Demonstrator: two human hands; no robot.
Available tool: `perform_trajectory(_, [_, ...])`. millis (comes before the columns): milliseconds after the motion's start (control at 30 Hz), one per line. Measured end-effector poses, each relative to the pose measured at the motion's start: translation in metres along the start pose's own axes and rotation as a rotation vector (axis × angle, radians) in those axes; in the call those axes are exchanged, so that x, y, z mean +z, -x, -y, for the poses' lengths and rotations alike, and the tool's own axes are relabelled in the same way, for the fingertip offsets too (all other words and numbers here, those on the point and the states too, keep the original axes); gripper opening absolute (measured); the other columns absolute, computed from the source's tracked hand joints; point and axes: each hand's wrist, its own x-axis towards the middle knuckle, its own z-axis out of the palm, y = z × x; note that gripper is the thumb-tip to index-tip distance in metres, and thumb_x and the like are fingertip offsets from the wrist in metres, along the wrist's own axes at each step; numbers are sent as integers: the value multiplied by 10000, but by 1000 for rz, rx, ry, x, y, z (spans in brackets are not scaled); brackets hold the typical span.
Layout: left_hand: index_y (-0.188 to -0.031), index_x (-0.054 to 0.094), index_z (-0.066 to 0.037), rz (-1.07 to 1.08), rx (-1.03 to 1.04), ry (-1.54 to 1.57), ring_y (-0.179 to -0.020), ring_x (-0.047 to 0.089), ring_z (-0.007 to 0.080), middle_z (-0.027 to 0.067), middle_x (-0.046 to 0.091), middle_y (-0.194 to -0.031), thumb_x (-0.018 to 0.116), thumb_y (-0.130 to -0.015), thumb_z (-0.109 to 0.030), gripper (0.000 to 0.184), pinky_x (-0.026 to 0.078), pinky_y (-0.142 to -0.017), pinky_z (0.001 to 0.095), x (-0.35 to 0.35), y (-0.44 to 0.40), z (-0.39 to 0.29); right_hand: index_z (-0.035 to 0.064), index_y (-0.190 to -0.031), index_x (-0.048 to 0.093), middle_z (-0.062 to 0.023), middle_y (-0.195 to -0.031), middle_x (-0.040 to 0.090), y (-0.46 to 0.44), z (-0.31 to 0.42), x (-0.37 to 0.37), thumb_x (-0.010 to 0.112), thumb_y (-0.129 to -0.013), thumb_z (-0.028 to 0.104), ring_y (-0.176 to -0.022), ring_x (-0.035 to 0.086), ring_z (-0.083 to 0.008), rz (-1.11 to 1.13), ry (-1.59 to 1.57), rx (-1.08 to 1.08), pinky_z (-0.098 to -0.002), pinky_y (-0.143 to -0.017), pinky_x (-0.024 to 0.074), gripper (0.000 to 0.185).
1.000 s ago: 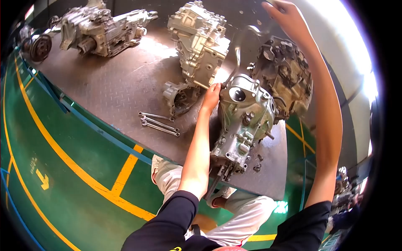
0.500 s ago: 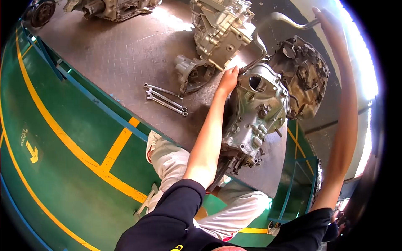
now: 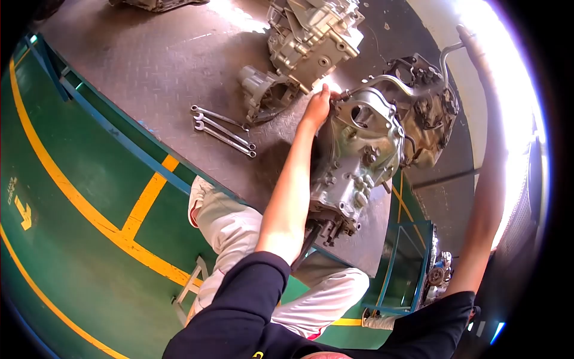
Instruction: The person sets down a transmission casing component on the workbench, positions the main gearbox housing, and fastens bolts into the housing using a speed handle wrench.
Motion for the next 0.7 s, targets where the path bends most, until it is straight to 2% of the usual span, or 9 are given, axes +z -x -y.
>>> perform_trajectory(33, [-1028, 677, 58, -5, -4, 60, -1017, 645, 269, 166, 706, -1011, 270, -1056, -504, 695, 447, -953, 363, 1, 3, -2, 6, -865, 688, -66, -700, 623, -2, -2, -2, 583, -915, 339, -651, 577, -199, 6, 4, 8, -369, -657, 472, 353])
perform_trajectory(200, [-985, 697, 51, -42, 21, -108, -1016, 649, 301, 176, 712, -1010, 248, -1050, -525, 734, 445, -950, 365, 3, 7, -4, 6, -890, 690, -72, -730, 639, -14, -1, 0, 588, -919, 354, -676, 592, -196, 37, 23, 9, -365, -675, 477, 363])
perform_trajectory(267, [-1058, 700, 27, -19, -31, -89, -1063, 624, 238, 157, 700, -1072, 270, -1042, -551, 721, 420, -983, 344, 1, 4, 1, 6, -901, 691, -75, -742, 646, -17, -2, 2, 590, -920, 360, -686, 599, -195, 50, 34, 14, -363, -682, 479, 368])
perform_trajectory(300, [-1057, 701, 26, -16, -57, -177, -1061, 623, 237, 153, 703, -1056, 270, -1042, -552, 721, 420, -979, 342, 3, -1, 4, 7, -906, 692, -76, -748, 649, -19, -2, 3, 591, -921, 363, -691, 602, -194, 52, 31, 10, -362, -686, 480, 370])
perform_trajectory(433, [-1068, 690, 44, 23, -37, -102, -1074, 621, 251, 161, 701, -1073, 277, -1040, -554, 727, 423, -978, 344, 0, 2, 1, 7, -926, 693, -81, -771, 663, -15, -1, 1, 596, -924, 374, -711, 614, -192, 58, 43, 20, -359, -701, 484, 380])
perform_trajectory(500, [-1066, 687, 49, -31, -20, -134, -1068, 623, 253, 161, 702, -1070, 276, -1040, -554, 731, 425, -977, 341, 2, 2, -4, 7, -936, 694, -83, -783, 670, -15, -2, 2, 598, -926, 380, -721, 620, -191, 62, 41, 22, -357, -708, 486, 385])
perform_trajectory(567, [-1018, 673, 47, 9, -45, -215, -1040, 639, 321, 214, 698, -1040, 300, -1043, -518, 678, 450, -930, 366, 4, -1, 5, 7, -946, 695, -86, -795, 676, -13, 2, 2, 600, -927, 386, -731, 626, -189, 58, 36, 24, -355, -715, 488, 391])
perform_trajectory(633, [-1005, 659, 53, 18, 1, -34, -1015, 632, 354, 232, 688, -1015, 309, -1043, -506, 660, 453, -914, 375, 2, -5, 18, 8, -956, 696, -88, -807, 683, -13, 3, 5, 602, -929, 392, -741, 632, -188, 65, 46, 20, -354, -722, 490, 397])
perform_trajectory(700, [-981, 669, 56, -64, 49, -164, -991, 644, 315, 209, 699, -1008, 315, -1044, -507, 668, 450, -922, 366, 7, 10, -7, 8, -966, 697, -91, -819, 690, -14, 1, 11, 605, -930, 398, -751, 638, -187, 75, 48, 34, -352, -729, 492, 402])
